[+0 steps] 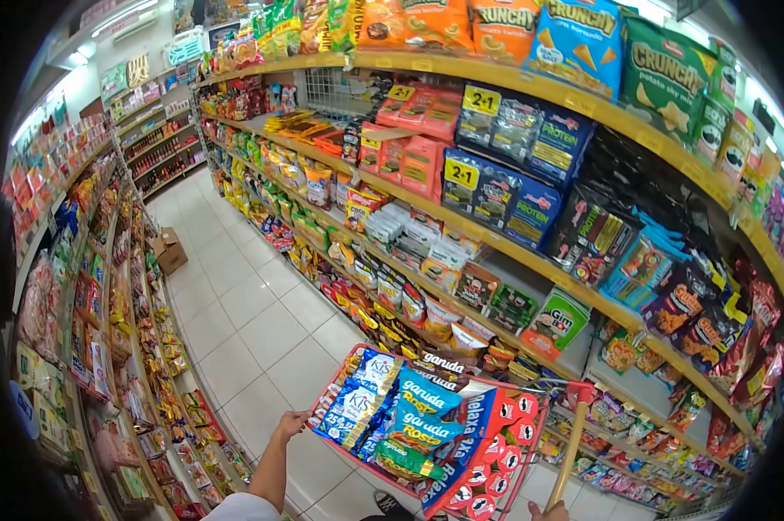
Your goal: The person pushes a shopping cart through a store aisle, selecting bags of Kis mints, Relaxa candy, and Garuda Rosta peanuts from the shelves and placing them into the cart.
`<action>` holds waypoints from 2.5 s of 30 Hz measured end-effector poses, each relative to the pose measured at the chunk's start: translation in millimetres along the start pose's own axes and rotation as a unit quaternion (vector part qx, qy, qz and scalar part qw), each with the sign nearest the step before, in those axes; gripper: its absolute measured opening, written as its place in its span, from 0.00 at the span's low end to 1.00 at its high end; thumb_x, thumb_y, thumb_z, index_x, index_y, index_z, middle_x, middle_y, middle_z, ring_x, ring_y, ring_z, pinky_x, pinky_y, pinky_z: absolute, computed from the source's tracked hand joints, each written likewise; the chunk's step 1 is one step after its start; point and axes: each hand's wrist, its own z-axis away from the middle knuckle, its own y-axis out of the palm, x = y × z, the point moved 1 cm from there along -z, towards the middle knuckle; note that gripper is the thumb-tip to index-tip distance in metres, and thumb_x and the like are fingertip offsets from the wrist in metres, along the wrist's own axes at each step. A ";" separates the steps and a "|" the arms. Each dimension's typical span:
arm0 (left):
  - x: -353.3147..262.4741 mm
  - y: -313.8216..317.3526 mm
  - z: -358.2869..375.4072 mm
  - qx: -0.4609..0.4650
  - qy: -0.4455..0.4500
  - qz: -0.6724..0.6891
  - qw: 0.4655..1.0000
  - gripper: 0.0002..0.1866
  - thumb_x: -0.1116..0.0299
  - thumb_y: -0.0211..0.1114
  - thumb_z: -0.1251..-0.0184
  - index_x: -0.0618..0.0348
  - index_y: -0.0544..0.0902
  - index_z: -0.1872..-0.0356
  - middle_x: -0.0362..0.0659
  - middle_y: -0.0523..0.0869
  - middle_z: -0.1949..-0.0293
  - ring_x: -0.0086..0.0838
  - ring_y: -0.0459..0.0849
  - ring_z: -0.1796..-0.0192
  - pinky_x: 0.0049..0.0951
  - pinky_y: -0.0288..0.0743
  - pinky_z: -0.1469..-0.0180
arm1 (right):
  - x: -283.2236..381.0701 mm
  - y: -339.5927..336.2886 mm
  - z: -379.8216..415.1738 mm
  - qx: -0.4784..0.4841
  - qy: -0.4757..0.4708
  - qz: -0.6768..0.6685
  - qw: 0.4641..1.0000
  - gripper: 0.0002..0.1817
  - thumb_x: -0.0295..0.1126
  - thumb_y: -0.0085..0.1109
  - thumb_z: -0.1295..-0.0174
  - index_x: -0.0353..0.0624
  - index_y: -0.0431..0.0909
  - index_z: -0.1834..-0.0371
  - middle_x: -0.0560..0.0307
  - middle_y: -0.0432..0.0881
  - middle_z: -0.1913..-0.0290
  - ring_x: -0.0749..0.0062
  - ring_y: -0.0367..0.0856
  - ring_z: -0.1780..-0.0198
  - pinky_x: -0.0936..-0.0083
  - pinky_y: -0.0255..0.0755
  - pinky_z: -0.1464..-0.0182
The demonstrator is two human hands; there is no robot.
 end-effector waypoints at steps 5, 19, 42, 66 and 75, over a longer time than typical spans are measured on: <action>20.9 -30.6 -16.8 -0.055 -0.054 0.172 0.982 0.20 0.51 0.62 0.33 0.56 0.88 0.56 0.41 0.84 0.72 0.25 0.78 0.73 0.27 0.75 0.71 | 52.5 13.0 4.4 0.070 -0.011 -0.037 0.997 0.27 0.48 0.71 0.45 0.34 0.69 0.73 0.53 0.76 0.89 0.67 0.78 0.87 0.70 0.72 0.85; 234.4 35.7 115.2 0.214 -0.302 -0.144 0.918 0.32 0.41 0.55 0.33 0.60 0.79 0.43 0.53 0.87 0.58 0.40 0.87 0.60 0.41 0.81 0.59 | 113.8 116.6 -20.9 0.203 -0.155 -0.048 0.966 0.16 0.24 0.70 0.47 0.30 0.69 0.80 0.51 0.77 0.88 0.67 0.77 0.88 0.71 0.71 0.86; -137.5 54.8 201.7 -0.271 0.328 0.027 0.904 0.30 0.58 0.72 0.43 0.60 0.73 0.42 0.52 0.76 0.43 0.48 0.73 0.42 0.45 0.69 0.43 | 296.2 251.2 -11.2 0.506 0.010 -0.286 0.814 0.28 0.53 0.48 0.29 0.34 0.63 0.51 0.47 0.78 0.59 0.58 0.81 0.55 0.52 0.77 0.50; -165.1 -93.9 75.4 -0.386 0.265 -0.261 0.844 0.09 0.60 0.70 0.50 0.48 0.79 0.79 0.34 0.77 0.77 0.32 0.80 0.63 0.33 0.64 0.69 | 521.9 290.4 -44.1 0.816 -0.064 -0.030 0.574 0.20 0.35 0.63 0.36 0.36 0.75 0.45 0.51 0.84 0.57 0.69 0.84 0.62 0.73 0.79 0.64; -157.6 -157.0 27.2 -0.326 0.321 -0.250 0.853 0.05 0.66 0.65 0.48 0.52 0.78 0.74 0.41 0.76 0.72 0.39 0.79 0.56 0.36 0.75 0.61 | 622.0 236.2 -188.9 0.006 -0.751 -0.030 0.660 0.13 0.37 0.59 0.35 0.37 0.81 0.57 0.41 0.79 0.56 0.43 0.76 0.55 0.58 0.71 0.50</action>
